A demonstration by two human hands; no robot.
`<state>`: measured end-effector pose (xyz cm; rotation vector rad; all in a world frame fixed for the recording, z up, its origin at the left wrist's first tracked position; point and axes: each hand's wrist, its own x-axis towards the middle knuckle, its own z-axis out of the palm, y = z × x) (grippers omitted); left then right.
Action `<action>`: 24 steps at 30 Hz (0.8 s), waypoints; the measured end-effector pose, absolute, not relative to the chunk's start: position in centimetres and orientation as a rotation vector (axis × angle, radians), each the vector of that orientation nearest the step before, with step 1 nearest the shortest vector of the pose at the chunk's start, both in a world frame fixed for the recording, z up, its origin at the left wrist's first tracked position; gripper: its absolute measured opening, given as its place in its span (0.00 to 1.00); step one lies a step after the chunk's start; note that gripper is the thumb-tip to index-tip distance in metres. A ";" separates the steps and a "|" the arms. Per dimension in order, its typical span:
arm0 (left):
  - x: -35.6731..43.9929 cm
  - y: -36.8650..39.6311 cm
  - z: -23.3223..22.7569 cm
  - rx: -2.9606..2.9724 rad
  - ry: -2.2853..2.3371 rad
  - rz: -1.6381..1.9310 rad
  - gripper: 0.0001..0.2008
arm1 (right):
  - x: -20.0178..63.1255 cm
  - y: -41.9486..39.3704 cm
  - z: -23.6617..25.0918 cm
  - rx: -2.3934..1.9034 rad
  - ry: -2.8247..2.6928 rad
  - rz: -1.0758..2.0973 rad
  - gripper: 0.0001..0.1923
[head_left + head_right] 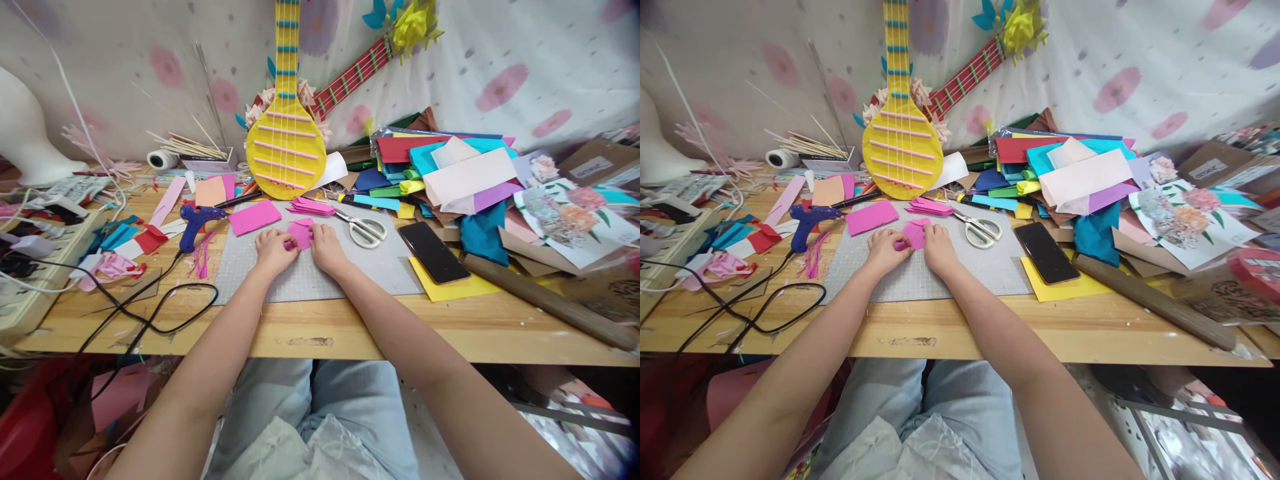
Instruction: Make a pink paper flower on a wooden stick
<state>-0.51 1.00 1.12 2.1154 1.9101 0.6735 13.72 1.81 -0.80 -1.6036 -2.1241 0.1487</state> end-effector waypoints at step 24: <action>-4.2 1.8 0.5 2.279 1.472 0.727 0.15 | 13.9 2.1 -1.4 -1.528 -2.085 0.138 0.12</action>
